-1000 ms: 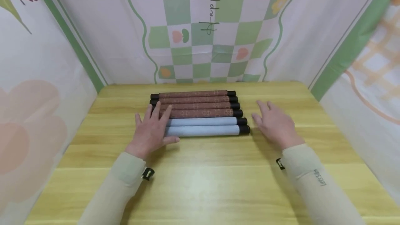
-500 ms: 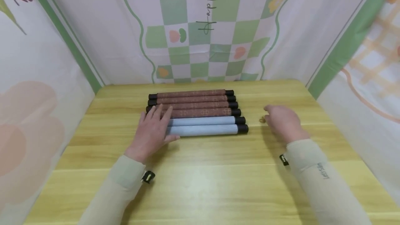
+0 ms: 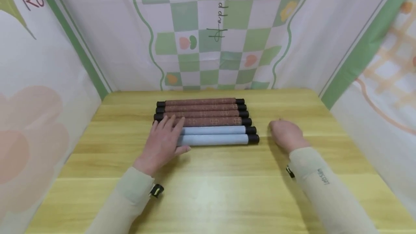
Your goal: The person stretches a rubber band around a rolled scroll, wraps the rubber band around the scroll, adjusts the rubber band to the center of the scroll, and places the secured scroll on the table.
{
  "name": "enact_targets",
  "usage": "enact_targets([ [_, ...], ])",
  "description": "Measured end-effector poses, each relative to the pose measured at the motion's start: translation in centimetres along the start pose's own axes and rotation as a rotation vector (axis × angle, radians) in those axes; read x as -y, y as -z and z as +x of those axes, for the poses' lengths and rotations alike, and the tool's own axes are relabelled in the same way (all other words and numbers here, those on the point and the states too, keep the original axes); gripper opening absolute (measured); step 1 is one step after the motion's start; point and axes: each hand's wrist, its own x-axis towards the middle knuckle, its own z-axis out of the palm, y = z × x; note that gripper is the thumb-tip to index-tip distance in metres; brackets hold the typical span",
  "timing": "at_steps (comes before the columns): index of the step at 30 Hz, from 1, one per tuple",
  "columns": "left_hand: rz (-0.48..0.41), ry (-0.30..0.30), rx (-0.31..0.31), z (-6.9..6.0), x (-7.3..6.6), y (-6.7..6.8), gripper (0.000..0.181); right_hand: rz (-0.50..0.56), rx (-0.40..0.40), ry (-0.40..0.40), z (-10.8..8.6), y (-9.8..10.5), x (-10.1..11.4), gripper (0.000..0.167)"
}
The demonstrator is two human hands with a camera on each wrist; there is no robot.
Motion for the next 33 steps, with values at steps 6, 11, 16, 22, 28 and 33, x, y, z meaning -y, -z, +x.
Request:
enact_targets([
  [6, 0.0, -0.013, -0.006, -0.2, -0.3, -0.3, 0.097, -0.026, -0.028, 0.014, -0.1, -0.6, 0.1, 0.029],
  [11, -0.006, -0.025, -0.017, -0.3, -0.5, -0.5, 0.096, -0.07, -0.049, 0.032, 0.0, -0.9, 0.1, 0.027],
  [16, -0.019, -0.025, -0.02, -0.3, -0.6, -0.5, 0.095, -0.071, -0.072, 0.038, 0.1, -0.9, 0.1, 0.025],
  [22, -0.015, -0.035, -0.04, -0.3, -0.7, -0.5, 0.094, -0.054, -0.084, 0.041, 0.0, -0.6, 0.3, 0.021],
  [28, -0.008, -0.041, -0.05, -0.2, -0.7, -0.5, 0.094, -0.056, -0.111, 0.053, -0.2, 0.0, 1.0, 0.021],
  [33, 0.006, -0.059, -0.06, 0.0, -0.9, -0.5, 0.094, -0.031, -0.176, 0.086, -0.6, 1.0, 2.3, 0.024],
])
